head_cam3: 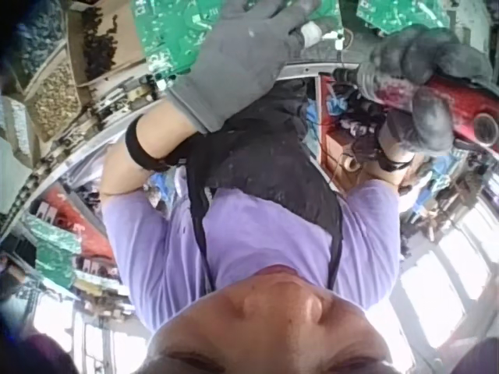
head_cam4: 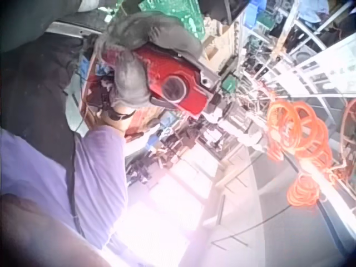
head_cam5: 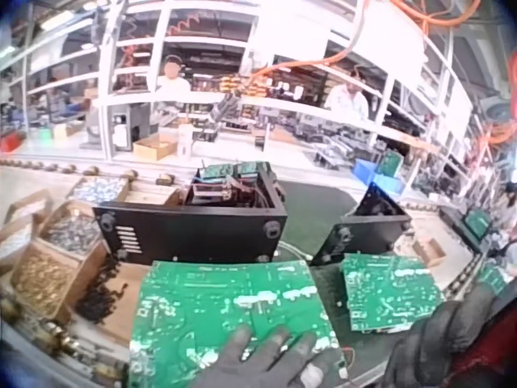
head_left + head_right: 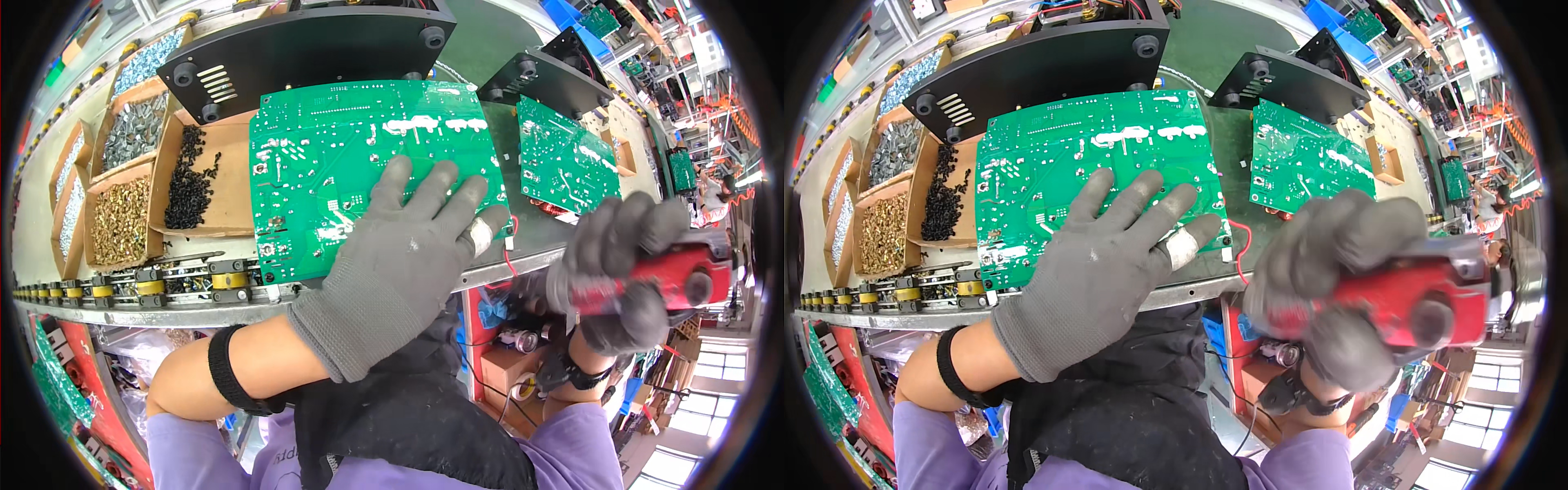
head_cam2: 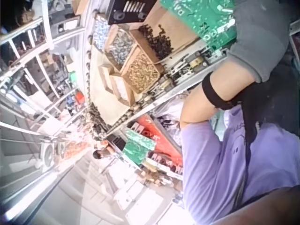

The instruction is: Assembling electronic components onto a circuit board and housing unit.

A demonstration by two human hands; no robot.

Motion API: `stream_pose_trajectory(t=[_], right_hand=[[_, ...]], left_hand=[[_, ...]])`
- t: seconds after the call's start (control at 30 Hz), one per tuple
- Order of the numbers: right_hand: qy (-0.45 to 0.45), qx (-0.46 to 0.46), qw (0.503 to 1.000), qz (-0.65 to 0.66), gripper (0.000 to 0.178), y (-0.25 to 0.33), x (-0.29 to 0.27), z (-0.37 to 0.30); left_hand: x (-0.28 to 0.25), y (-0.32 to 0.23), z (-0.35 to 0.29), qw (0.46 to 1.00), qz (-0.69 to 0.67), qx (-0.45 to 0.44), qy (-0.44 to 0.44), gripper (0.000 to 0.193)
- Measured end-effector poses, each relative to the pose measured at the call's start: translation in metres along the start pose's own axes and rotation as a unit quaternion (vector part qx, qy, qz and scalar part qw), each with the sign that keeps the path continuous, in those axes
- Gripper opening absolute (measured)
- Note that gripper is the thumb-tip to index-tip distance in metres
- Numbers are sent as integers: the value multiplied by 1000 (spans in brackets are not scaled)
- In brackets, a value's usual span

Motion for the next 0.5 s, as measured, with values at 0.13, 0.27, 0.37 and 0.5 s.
stream_pose_trajectory(t=[0.13,0.27,0.37,0.5], right_hand=[[-66,-8,968,-244,39,5,-16,-10],[-41,1,997,-61,34,3,-12,-17],[-31,30,957,-287,34,5,-16,-19],[-44,34,958,-280,36,10,-24,-18]], left_hand=[[0,-1,-1,1000,-2,-4,10,55],[0,0,0,1000,-9,-3,-3,48],[-1,1,0,1000,-12,1,-20,41],[-1,1,0,1000,-19,-4,-19,44]])
Point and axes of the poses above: each hand's wrist, its own z-axis towards the middle knuckle, its own x-axis out of the palm, y = z × x, the point moved 7 cm from there along z, towards the middle knuckle, and after that the axes turned 15 degrees about -x, right-handed, at the moved point
